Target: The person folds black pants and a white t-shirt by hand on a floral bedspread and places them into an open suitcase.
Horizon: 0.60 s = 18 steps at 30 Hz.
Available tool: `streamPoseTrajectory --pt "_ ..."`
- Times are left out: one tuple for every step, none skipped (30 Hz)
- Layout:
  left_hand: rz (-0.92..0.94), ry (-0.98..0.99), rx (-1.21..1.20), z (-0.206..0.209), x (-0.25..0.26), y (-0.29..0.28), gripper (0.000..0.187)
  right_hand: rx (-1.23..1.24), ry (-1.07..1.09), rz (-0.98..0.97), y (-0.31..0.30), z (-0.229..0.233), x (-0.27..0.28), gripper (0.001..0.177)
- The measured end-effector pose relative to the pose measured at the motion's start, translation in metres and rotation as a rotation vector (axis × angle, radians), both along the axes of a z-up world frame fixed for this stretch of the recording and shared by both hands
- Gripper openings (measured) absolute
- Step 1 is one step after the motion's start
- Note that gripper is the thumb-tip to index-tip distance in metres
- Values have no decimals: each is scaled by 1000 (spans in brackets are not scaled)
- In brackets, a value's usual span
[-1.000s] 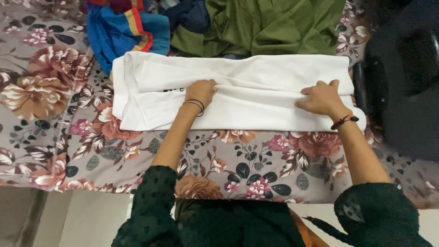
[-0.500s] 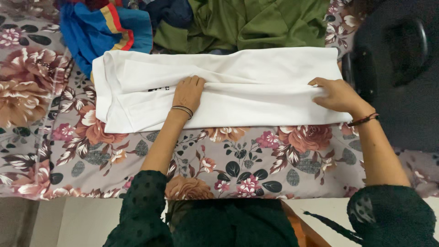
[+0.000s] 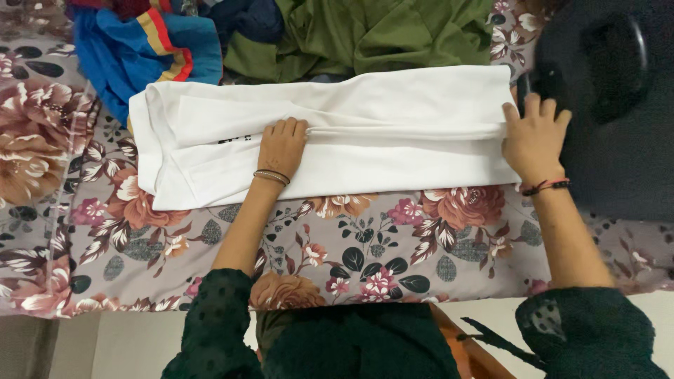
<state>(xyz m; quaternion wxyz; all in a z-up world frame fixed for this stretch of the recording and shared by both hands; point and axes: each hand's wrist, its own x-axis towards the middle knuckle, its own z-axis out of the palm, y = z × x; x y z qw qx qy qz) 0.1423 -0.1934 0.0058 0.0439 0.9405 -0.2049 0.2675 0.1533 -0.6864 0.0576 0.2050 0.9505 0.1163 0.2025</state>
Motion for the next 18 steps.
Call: streamPoseTrajectory --pt "-1 -3 -3 6 -3 -1 23 70 -13 67 6 -2 -6 54" --pt "-17 -87 10 11 -7 -2 25 67 -16 67 13 -5 -10 54" --pt "-33 -170 23 14 -12 -4 28 135 -54 154 19 -8 -14 47" --pt "-34 -171 22 15 -16 -10 28 202 -91 242 21 -10 -14 40" --pt "-87 -135 4 15 -22 -16 26 205 -91 244 21 -12 -12 40" --pt "-141 -99 -14 13 -24 -22 25 226 -94 223 19 -15 -8 31" --pt "-141 -93 -11 10 -27 -27 25 248 -91 199 16 -20 -7 22" --pt "-217 25 14 6 -29 -32 26 252 -86 198 13 -25 -1 22" --pt "-295 138 36 2 -30 -38 27 262 -76 172 8 -25 10 15" --pt "-297 140 35 -2 -32 -45 27 271 -67 146 5 -26 15 10" --pt "-287 165 -39 -5 -31 -51 35 268 -74 149 4 -24 18 10" --pt "-278 189 -112 -5 -30 -54 45 305 -96 167 4 -22 20 14" --pt "-274 188 -114 -6 -30 -53 45 343 -112 184 6 -21 18 18" --pt "-247 272 -136 -6 -30 -51 54 341 -111 187 11 -21 16 18" --pt "-220 359 -157 -7 -31 -50 64 412 -8 207 18 -24 12 23" --pt "-218 360 -159 -8 -30 -50 64 482 96 228 25 -28 8 30" --pt "-214 377 -121 -9 -29 -49 64 480 98 232 34 -34 3 30" --pt "-210 394 -83 -10 -27 -49 65 417 209 283 42 -42 -1 48"
